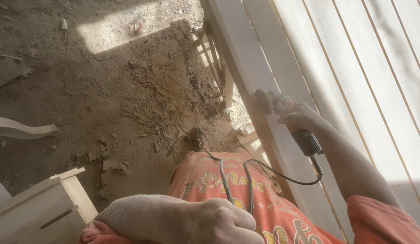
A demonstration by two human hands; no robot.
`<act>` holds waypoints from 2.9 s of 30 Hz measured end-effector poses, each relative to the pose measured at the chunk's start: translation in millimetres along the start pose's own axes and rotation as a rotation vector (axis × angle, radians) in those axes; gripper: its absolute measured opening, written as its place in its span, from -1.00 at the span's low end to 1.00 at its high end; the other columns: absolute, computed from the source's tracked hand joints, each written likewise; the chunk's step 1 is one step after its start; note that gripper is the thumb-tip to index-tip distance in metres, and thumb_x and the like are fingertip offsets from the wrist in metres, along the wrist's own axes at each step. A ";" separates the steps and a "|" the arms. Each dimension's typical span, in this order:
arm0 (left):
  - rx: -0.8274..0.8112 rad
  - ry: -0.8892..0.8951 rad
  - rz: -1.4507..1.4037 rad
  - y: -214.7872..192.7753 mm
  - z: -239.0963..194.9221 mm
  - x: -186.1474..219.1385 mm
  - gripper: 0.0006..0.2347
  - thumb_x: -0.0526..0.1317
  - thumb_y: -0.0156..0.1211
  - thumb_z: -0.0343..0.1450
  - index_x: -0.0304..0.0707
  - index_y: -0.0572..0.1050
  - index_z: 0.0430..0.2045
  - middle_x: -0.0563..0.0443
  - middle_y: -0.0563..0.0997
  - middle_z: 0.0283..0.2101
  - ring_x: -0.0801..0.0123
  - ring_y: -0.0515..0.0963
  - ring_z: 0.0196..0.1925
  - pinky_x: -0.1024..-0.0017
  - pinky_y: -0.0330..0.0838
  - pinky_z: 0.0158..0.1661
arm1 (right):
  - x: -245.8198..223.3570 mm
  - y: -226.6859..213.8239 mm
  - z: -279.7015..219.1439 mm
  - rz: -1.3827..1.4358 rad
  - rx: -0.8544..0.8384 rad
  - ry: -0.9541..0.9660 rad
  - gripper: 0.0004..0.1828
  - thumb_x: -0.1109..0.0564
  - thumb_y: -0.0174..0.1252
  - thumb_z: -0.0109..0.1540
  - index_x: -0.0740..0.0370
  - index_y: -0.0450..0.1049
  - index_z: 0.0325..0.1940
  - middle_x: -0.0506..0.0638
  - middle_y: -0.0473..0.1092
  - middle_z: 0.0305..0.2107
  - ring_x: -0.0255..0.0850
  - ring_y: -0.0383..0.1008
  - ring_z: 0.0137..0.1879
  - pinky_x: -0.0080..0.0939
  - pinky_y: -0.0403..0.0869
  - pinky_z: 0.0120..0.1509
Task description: The person uses an electric sander to smooth the surface of a wooden pallet. They move the sander along the slats and edges, holding the pallet with one hand while operating the tool with the other.
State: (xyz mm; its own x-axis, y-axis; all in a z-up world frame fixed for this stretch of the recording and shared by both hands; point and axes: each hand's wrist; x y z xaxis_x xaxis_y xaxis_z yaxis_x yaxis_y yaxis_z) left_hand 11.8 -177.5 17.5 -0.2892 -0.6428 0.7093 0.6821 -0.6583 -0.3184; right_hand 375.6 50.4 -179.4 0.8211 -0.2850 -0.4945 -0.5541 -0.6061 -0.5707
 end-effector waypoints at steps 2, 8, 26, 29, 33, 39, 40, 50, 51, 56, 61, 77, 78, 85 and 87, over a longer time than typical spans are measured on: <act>-0.036 0.009 -0.020 27.0 10.0 -1.0 -0.84 -0.41 0.09 0.44 -0.33 0.26 -0.52 0.03 0.31 -0.37 0.40 0.43 -0.41 0.42 0.42 -0.39 | 26.5 6.4 -22.2 -0.040 0.038 0.070 -0.58 0.01 0.44 -0.08 0.34 0.67 -0.26 0.14 0.57 -0.39 -0.10 0.57 -0.25 -0.11 0.48 -0.15; -0.113 0.031 -0.026 151.0 34.4 23.9 -0.81 -0.40 0.14 0.37 -0.28 0.24 -0.59 0.01 0.31 -0.40 0.40 0.39 -0.45 0.41 0.35 -0.49 | 105.0 33.0 -133.6 -0.033 0.013 0.091 -0.60 -0.03 0.41 -0.08 0.34 0.64 -0.32 0.15 0.52 -0.49 -0.06 0.53 -0.34 -0.07 0.45 -0.24; -0.142 -0.034 -0.129 420.1 25.8 161.0 -0.86 -0.37 0.11 0.38 -0.31 0.25 -0.50 0.03 0.26 -0.39 0.38 0.40 -0.43 0.38 0.37 -0.43 | 327.7 88.0 -351.0 -0.049 0.015 0.164 -0.57 0.01 0.41 -0.07 0.34 0.63 -0.24 0.09 0.54 -0.47 -0.11 0.54 -0.33 -0.12 0.45 -0.24; -0.128 -0.033 -0.177 447.3 25.4 180.9 -0.86 -0.37 0.11 0.41 -0.32 0.27 -0.48 0.05 0.24 -0.41 0.36 0.42 -0.41 0.37 0.40 -0.41 | 356.7 89.1 -388.8 -0.074 0.003 0.100 -0.58 0.00 0.41 -0.09 0.30 0.65 -0.25 0.08 0.53 -0.47 -0.14 0.51 -0.35 -0.14 0.43 -0.24; -0.166 -0.010 -0.145 489.3 8.5 217.2 -0.79 -0.36 0.12 0.40 -0.28 0.20 -0.59 0.01 0.27 -0.40 0.37 0.42 -0.44 0.37 0.38 -0.42 | 395.5 111.1 -446.0 -0.089 -0.030 0.259 -0.61 0.03 0.38 -0.04 0.35 0.67 -0.25 0.17 0.51 -0.45 -0.07 0.50 -0.37 -0.09 0.42 -0.27; -0.184 -0.039 -0.190 538.5 10.9 237.8 -0.86 -0.35 0.09 0.44 -0.30 0.26 -0.49 0.02 0.27 -0.38 0.35 0.46 -0.39 0.37 0.44 -0.36 | 451.6 122.2 -507.9 -0.123 -0.008 0.312 -0.54 0.03 0.41 -0.09 0.28 0.63 -0.16 0.13 0.55 -0.44 -0.11 0.55 -0.38 -0.14 0.46 -0.30; -0.198 -0.045 -0.183 547.2 13.8 241.8 -0.85 -0.35 0.09 0.44 -0.30 0.26 -0.49 0.01 0.28 -0.38 0.35 0.46 -0.39 0.37 0.45 -0.36 | 462.4 125.2 -517.5 -0.096 -0.030 0.332 -0.52 0.04 0.40 -0.09 0.28 0.61 -0.13 0.15 0.55 -0.44 -0.09 0.55 -0.40 -0.11 0.48 -0.33; -0.364 -0.055 -0.320 669.2 75.6 243.2 -0.92 -0.37 0.07 0.48 -0.33 0.33 -0.40 0.02 0.36 -0.34 0.36 0.50 -0.34 0.40 0.49 -0.32 | 585.3 155.8 -644.1 -0.132 -0.022 0.349 -0.46 -0.05 0.37 -0.09 0.11 0.59 -0.04 0.09 0.58 -0.44 -0.14 0.59 -0.39 -0.13 0.55 -0.24; -0.408 -0.031 -0.323 683.6 88.5 239.9 -0.90 -0.37 0.08 0.47 -0.33 0.32 -0.43 0.01 0.37 -0.33 0.36 0.50 -0.34 0.41 0.48 -0.33 | 603.9 158.8 -658.7 -0.116 -0.003 0.351 -0.45 -0.05 0.37 -0.09 0.11 0.59 -0.04 0.10 0.59 -0.44 -0.13 0.59 -0.38 -0.12 0.54 -0.23; -0.463 -0.145 -0.478 724.4 134.3 247.4 -0.95 -0.36 0.09 0.47 -0.33 0.38 -0.37 0.05 0.38 -0.37 0.34 0.53 -0.36 0.41 0.48 -0.30 | 716.5 204.7 -722.9 0.045 0.030 0.396 -0.47 -0.08 0.40 -0.10 0.21 0.61 -0.12 0.10 0.60 -0.45 -0.13 0.61 -0.35 -0.12 0.54 -0.18; -0.279 -0.128 -0.181 741.9 140.3 210.8 -0.82 -0.16 0.36 0.50 -0.25 0.50 -0.25 0.06 0.52 -0.29 0.29 0.59 -0.32 0.36 0.45 -0.33 | 821.4 293.3 -797.5 0.600 0.281 0.643 -0.48 0.04 0.50 -0.13 0.33 0.63 -0.15 0.11 0.58 -0.35 -0.14 0.57 -0.29 -0.12 0.50 -0.20; -0.666 -0.500 0.717 668.4 79.3 -63.8 -0.41 -0.03 0.25 0.35 -0.38 0.33 0.24 -0.25 0.38 0.26 -0.03 0.32 0.37 -0.06 0.09 0.34 | 746.5 474.0 -880.5 1.995 0.841 0.768 -0.60 0.08 0.12 0.28 0.33 0.32 0.13 0.18 0.43 -0.20 0.00 0.54 -0.11 0.02 0.58 -0.07; -0.742 -0.489 0.686 661.7 88.9 -74.4 -0.42 0.00 0.26 0.35 -0.36 0.36 0.21 -0.21 0.42 0.22 0.04 0.36 0.33 -0.04 0.12 0.33 | 730.4 471.9 -874.1 2.005 0.868 0.786 -0.60 0.09 0.11 0.27 0.33 0.32 0.13 0.19 0.43 -0.21 0.01 0.54 -0.11 0.03 0.59 -0.05; -0.810 -0.442 0.571 570.4 108.2 -129.2 -0.54 0.06 0.35 0.32 -0.32 0.53 -0.08 -0.08 0.57 -0.10 0.16 0.54 -0.03 0.13 0.40 0.07 | 630.3 452.7 -847.0 2.039 0.985 0.744 -0.49 0.16 0.11 0.26 0.27 0.29 0.30 0.15 0.38 -0.16 0.02 0.49 -0.05 0.06 0.53 0.06; -0.812 -0.511 0.572 529.5 102.2 -135.7 -0.56 0.07 0.37 0.33 -0.31 0.55 -0.11 -0.09 0.57 -0.11 0.13 0.54 -0.03 0.15 0.40 0.04 | 601.7 443.7 -846.2 2.084 0.959 0.847 -0.58 0.14 0.12 0.29 0.42 0.27 0.15 0.19 0.38 -0.15 0.04 0.49 -0.02 0.05 0.51 0.11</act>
State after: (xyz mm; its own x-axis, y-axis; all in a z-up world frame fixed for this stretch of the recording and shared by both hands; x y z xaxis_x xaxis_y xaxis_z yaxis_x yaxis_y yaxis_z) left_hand 480.9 -398.8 -183.0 0.3642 -0.8195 0.4424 -0.0693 -0.4976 -0.8647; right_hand 739.9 -1018.4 -175.4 -0.8933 -0.0616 -0.4453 -0.0496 0.9980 -0.0386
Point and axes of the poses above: each hand's wrist, its own z-axis towards the middle knuckle, its own y-axis out of the palm, x = y × z
